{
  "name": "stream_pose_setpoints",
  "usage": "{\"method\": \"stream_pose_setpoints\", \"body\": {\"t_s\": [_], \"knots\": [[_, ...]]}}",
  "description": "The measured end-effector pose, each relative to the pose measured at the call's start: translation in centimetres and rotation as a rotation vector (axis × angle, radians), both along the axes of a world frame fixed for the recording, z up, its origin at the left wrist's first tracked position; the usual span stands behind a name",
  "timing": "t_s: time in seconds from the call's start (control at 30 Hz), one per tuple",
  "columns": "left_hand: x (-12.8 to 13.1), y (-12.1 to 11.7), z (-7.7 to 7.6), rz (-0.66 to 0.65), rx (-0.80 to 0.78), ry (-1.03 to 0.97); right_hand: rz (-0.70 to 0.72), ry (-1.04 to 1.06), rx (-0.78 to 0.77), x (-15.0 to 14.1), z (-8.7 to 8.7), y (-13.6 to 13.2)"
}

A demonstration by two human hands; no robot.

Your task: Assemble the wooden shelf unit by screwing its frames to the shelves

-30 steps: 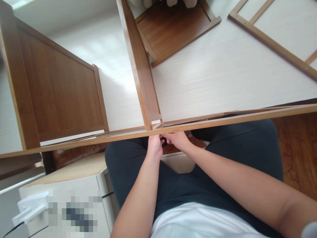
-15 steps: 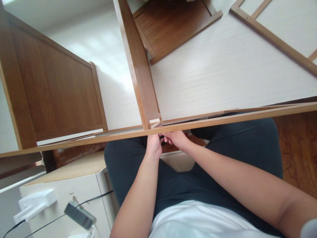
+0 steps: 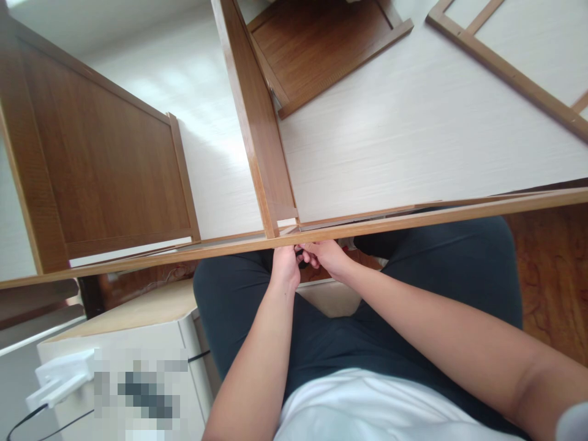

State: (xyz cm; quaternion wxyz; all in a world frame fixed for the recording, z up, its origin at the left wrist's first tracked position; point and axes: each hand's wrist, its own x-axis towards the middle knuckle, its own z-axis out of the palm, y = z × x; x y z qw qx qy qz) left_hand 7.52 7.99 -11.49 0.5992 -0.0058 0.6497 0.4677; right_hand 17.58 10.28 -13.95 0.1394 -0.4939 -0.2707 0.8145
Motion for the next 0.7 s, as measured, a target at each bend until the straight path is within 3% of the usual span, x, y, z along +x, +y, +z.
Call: {"method": "stream_pose_setpoints", "body": {"t_s": [0.23, 0.5, 0.7], "knots": [[0.0, 0.1, -0.2, 0.029, -0.044, 0.025, 0.050, -0.057, 0.136, 0.0, -0.6, -0.2], [0.1, 0.3, -0.2, 0.098, -0.069, 0.051, 0.144, -0.215, 0.423, 0.4, -1.3, -0.4], [0.4, 0.3, 0.1, 0.080, -0.047, 0.037, 0.100, -0.146, 0.305, 0.1, -1.1, -0.4]]}}
